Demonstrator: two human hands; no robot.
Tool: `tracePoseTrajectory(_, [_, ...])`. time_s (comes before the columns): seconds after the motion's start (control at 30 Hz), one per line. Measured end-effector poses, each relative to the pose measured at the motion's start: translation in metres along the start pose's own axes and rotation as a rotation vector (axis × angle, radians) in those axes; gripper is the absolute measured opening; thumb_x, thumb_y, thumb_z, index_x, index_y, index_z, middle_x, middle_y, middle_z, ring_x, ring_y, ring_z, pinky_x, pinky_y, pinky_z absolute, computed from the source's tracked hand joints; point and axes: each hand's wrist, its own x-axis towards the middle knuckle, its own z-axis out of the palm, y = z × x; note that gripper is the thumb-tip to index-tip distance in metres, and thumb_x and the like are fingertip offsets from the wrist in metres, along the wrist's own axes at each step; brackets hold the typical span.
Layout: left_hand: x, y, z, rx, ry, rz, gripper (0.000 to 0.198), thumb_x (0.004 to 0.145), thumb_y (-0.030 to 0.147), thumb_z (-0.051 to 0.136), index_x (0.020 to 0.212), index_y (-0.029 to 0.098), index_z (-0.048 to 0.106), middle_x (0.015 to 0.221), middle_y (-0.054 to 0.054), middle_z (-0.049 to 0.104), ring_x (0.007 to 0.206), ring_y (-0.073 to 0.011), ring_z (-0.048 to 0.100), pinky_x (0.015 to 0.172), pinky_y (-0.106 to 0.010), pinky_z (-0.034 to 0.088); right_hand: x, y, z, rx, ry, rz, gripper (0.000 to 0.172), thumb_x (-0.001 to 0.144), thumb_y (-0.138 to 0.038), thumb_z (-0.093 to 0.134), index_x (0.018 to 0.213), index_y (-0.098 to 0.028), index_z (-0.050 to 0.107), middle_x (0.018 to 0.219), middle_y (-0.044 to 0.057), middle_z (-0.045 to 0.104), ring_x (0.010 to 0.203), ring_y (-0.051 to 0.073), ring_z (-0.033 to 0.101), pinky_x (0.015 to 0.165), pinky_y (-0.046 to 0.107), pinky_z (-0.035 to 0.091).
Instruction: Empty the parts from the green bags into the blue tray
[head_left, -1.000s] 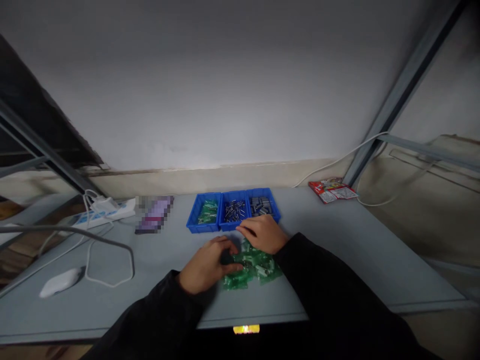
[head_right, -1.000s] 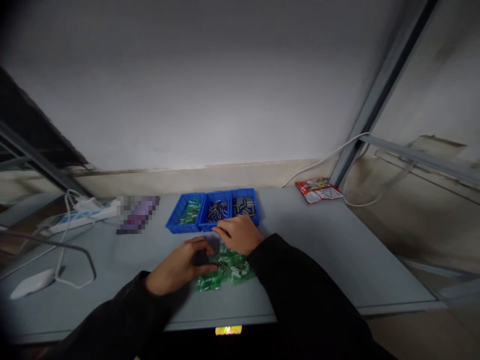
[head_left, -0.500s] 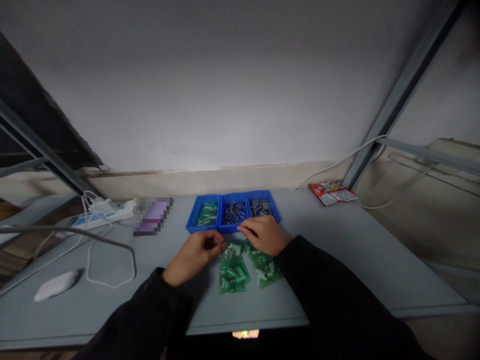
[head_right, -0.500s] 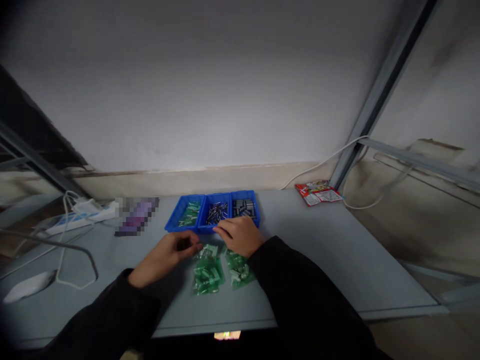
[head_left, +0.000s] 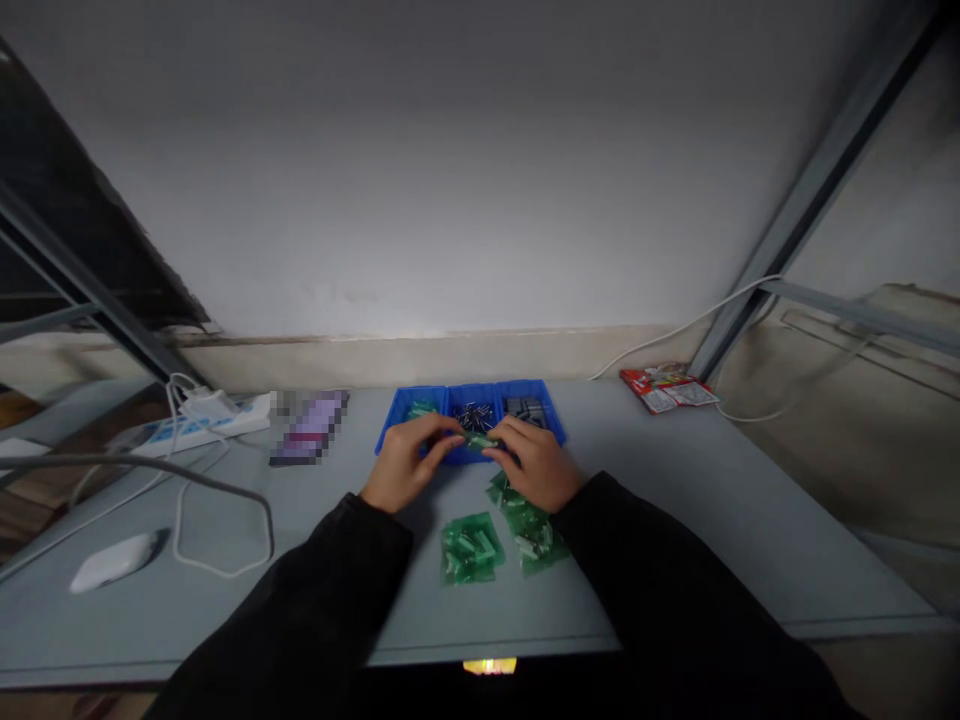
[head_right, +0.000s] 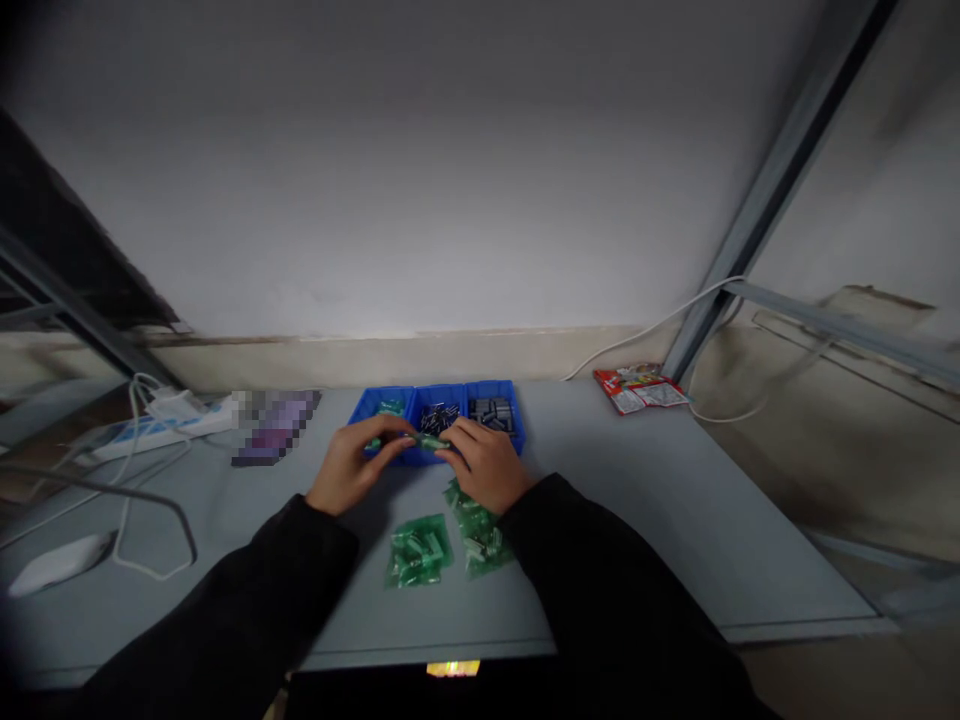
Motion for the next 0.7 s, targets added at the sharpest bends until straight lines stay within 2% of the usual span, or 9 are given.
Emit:
tracePoseTrajectory(0.07, [-0.007, -0.006, 0.008, 0.040, 0.034, 0.113, 0.018, 0.100, 0.033, 0.067, 0.109, 0.018, 0.071, 0.100, -0.006, 0.074, 0.078, -0.0154, 0.065, 0.076, -0.030, 0.053, -0.001, 0.002, 0.002, 0.013, 0.019, -0.019, 0.011, 0.104, -0.022, 0.055, 0.100, -0.018, 0.065, 0.097, 0.007, 0.069, 0.091, 0.019, 0.066, 0.082, 0.032, 0.051])
tracePoseTrajectory(0.17, [-0.015, -0.012, 0.016, 0.045, 0.004, 0.178, 0.020, 0.099, 0.032, 0.069, 0.113, 0.018, 0.070, 0.102, -0.008, 0.074, 0.084, -0.0172, 0.067, 0.079, -0.032, 0.055, -0.002, 0.001, 0.004, 0.023, 0.047, -0.051, 0.015, 0.105, -0.019, 0.051, 0.098, -0.019, 0.065, 0.094, 0.006, 0.067, 0.091, 0.019, 0.065, 0.082, 0.032, 0.051])
tracePoseTrajectory(0.27, [-0.018, -0.017, 0.021, 0.019, -0.024, 0.162, 0.014, 0.103, 0.028, 0.063, 0.104, 0.017, 0.072, 0.097, -0.008, 0.074, 0.089, -0.0187, 0.069, 0.081, -0.033, 0.054, -0.003, -0.003, 0.005, 0.027, 0.049, -0.074, 0.014, 0.106, -0.023, 0.053, 0.100, -0.020, 0.065, 0.096, 0.006, 0.067, 0.093, 0.019, 0.065, 0.085, 0.033, 0.052])
tracePoseTrajectory(0.43, [-0.019, -0.021, 0.023, -0.019, -0.028, 0.107, 0.020, 0.104, 0.030, 0.059, 0.098, 0.017, 0.073, 0.093, -0.008, 0.072, 0.086, -0.0198, 0.068, 0.080, -0.035, 0.054, -0.003, -0.006, 0.004, 0.035, 0.009, -0.023, 0.012, 0.103, -0.030, 0.060, 0.105, -0.019, 0.064, 0.101, 0.006, 0.068, 0.090, 0.019, 0.065, 0.083, 0.033, 0.052])
tracePoseTrajectory(0.7, [-0.019, -0.017, 0.022, -0.042, -0.049, 0.078, 0.020, 0.099, 0.034, 0.069, 0.111, 0.018, 0.073, 0.103, -0.009, 0.073, 0.095, -0.0205, 0.068, 0.087, -0.037, 0.055, -0.005, 0.003, 0.009, 0.065, 0.016, -0.039, 0.015, 0.102, -0.018, 0.058, 0.087, -0.020, 0.062, 0.088, 0.003, 0.065, 0.084, 0.017, 0.063, 0.078, 0.030, 0.048])
